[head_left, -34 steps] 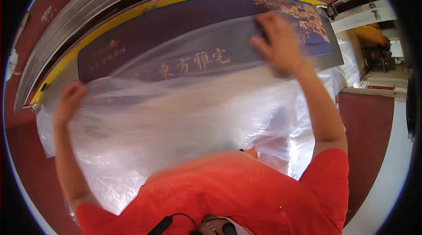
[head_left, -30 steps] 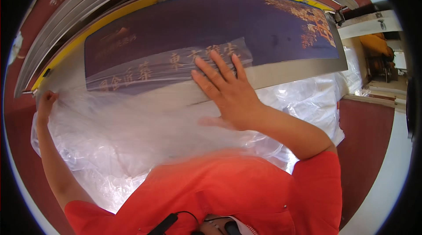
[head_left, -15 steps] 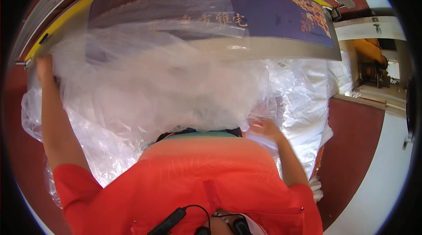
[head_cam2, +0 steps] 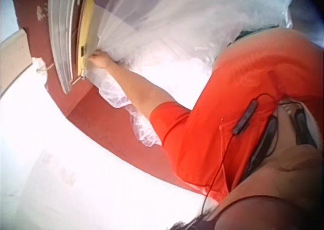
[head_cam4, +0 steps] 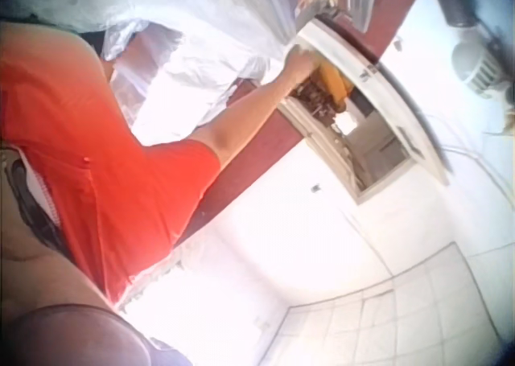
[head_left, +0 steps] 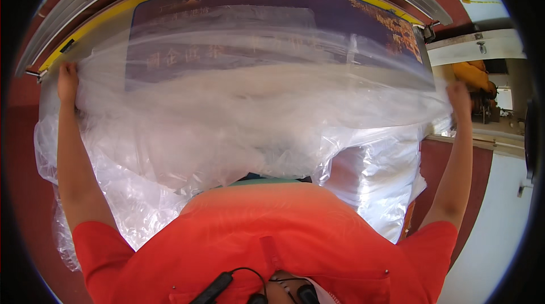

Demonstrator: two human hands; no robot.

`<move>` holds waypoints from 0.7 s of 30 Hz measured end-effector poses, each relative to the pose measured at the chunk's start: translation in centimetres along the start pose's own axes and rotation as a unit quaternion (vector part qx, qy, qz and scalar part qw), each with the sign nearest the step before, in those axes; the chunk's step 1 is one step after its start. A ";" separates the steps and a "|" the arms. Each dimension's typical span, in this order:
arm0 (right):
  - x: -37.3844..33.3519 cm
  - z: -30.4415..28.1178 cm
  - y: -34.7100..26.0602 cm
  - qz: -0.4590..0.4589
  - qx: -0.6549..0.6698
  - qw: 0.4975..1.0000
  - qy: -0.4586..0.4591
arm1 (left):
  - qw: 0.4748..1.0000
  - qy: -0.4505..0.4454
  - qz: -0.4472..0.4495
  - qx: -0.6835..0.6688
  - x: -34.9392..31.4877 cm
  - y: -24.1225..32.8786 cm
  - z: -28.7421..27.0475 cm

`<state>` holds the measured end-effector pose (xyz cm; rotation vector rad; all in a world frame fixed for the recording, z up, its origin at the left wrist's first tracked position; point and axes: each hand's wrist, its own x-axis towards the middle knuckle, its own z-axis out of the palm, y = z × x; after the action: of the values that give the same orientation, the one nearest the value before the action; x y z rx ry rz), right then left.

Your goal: The person wraps a large rectangular package with clear plastic film. They repeatedly pull the film from a roll, smooth it over the package, and fold the edges to secure the wrapping. The process is repetitive, focusing on ensuring the package is fully covered.

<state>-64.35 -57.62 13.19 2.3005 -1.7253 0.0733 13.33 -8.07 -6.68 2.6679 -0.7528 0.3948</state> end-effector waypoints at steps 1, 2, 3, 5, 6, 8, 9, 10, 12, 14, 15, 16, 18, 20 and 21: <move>0.8 -2.2 -3.1 -0.078 -0.249 0.927 0.268 | 1.000 0.001 0.001 -0.008 0.0 -0.1 0.0; 0.9 -4.4 -9.4 -0.180 -0.125 0.918 0.330 | 1.000 0.004 -0.003 -0.005 -0.4 -0.4 -0.7; 0.6 -5.5 -14.5 -0.276 -0.002 0.882 0.382 | 1.000 0.005 -0.005 -0.005 -0.8 -0.9 -1.3; -2.8 -2.3 -22.3 -0.504 0.178 0.806 0.256 | 1.000 -0.002 -0.017 0.014 -1.8 -1.0 -2.2; -4.7 -1.5 -25.3 -0.558 0.112 0.811 0.134 | 1.000 -0.007 -0.017 0.017 -2.0 -0.7 -2.2; -5.2 4.5 -26.5 -0.490 0.127 0.860 0.068 | 0.999 0.026 0.036 -0.023 -2.7 -0.3 -2.6; -5.3 5.0 -26.4 -0.479 0.126 0.868 0.049 | 0.997 0.041 0.058 -0.039 -3.6 -0.5 -3.3; -5.4 5.3 -26.4 -0.467 0.120 0.876 0.031 | 0.997 0.018 0.046 -0.052 -4.6 -0.7 -3.6; -5.9 5.6 -26.5 -0.447 0.144 0.883 0.025 | 0.998 -0.023 0.027 -0.057 -6.1 -0.7 -6.8; -5.9 5.0 -27.4 -0.435 0.168 0.883 0.056 | 0.997 -0.023 0.035 -0.070 -7.2 -0.8 -7.5; -5.8 5.3 -27.7 -0.422 0.175 0.887 0.067 | 0.996 -0.022 0.039 -0.076 -7.4 -0.6 -7.6; -5.6 6.1 -28.2 -0.409 0.185 0.890 0.077 | 0.997 -0.017 0.036 -0.072 -7.6 -0.2 -7.8; -4.8 6.3 -28.9 -0.370 0.218 0.899 0.083 | 0.997 -0.007 0.030 -0.065 -7.6 0.7 -8.0; -3.4 5.4 -29.2 -0.312 0.262 0.911 0.072 | 0.998 -0.005 0.019 -0.065 -7.7 0.6 -8.0; -3.0 5.1 -29.5 -0.324 0.264 0.908 0.039 | 0.998 -0.004 0.013 -0.065 -7.8 0.5 -8.0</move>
<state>-37.82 -48.41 2.41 3.0875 -0.8840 0.5471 5.32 -1.81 -2.10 2.5422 -0.7892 0.3295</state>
